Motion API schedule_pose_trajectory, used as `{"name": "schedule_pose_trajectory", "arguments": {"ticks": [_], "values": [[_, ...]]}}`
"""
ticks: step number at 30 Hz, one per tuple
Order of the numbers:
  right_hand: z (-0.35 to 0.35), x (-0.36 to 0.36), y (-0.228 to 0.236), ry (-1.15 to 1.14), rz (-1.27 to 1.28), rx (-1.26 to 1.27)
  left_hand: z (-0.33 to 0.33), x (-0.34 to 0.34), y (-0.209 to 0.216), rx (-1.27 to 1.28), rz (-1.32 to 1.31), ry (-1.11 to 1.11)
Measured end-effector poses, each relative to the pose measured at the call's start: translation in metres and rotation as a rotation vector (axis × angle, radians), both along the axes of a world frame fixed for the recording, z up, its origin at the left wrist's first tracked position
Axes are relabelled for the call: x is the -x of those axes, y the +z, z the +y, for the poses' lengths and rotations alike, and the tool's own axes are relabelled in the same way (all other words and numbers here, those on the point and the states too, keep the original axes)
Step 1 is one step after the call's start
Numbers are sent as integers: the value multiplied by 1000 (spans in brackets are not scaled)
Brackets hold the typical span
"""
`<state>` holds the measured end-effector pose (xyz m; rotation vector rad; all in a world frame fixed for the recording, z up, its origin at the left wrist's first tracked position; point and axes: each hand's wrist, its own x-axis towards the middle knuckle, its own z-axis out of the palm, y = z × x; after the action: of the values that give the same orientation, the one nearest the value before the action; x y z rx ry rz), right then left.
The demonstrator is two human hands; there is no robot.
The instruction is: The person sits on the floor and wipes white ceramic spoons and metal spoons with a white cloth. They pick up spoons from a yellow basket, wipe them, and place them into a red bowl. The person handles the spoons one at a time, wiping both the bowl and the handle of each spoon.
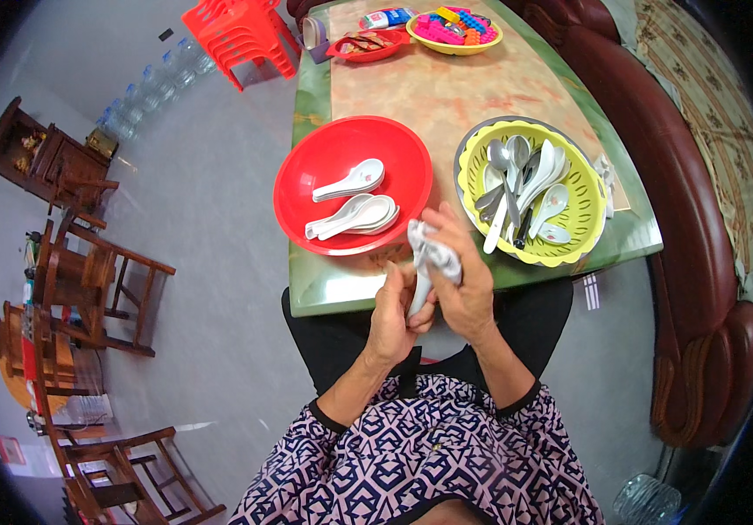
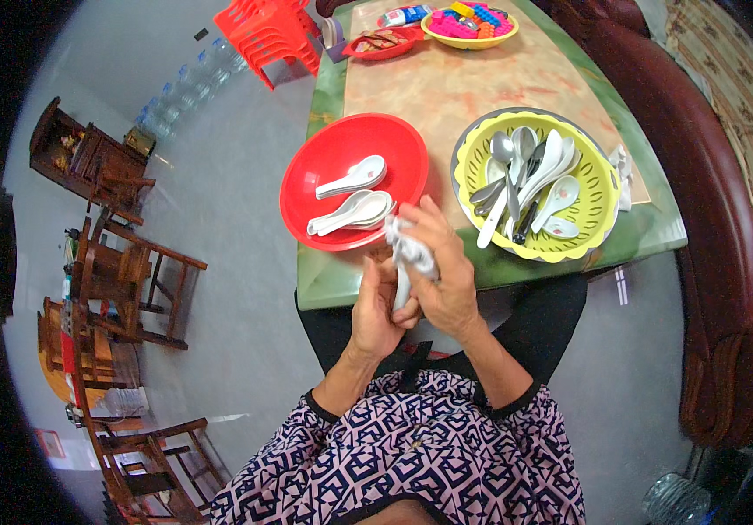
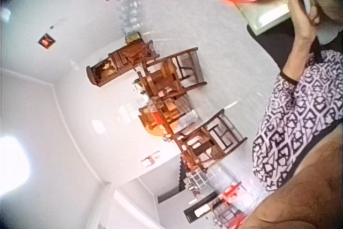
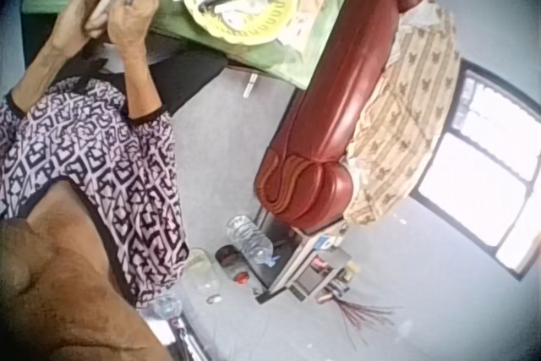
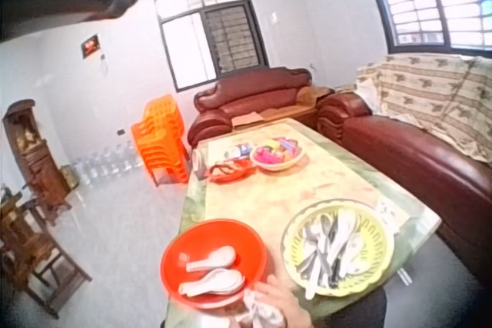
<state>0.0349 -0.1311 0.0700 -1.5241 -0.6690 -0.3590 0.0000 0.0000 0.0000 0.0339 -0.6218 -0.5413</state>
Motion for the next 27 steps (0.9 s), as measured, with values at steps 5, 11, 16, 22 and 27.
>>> {"name": "schedule_pose_trajectory", "arguments": {"ticks": [5, 11, 16, 22, 27], "values": [[5, 25, -10, -167, -400, 360, -30, 19, 66, -730, 513, 717], [13, -3, 16, -134, -6, 5, -19, 28, 64, -1028, 345, 707], [20, -16, 13, -24, 533, -395, -23, 29, 74, -997, 378, 720], [29, -12, 17, -42, 574, -439, -30, 17, 64, -822, 437, 842], [36, 4, 4, -125, 425, -283, -33, 9, 65, -644, 482, 809]]}}
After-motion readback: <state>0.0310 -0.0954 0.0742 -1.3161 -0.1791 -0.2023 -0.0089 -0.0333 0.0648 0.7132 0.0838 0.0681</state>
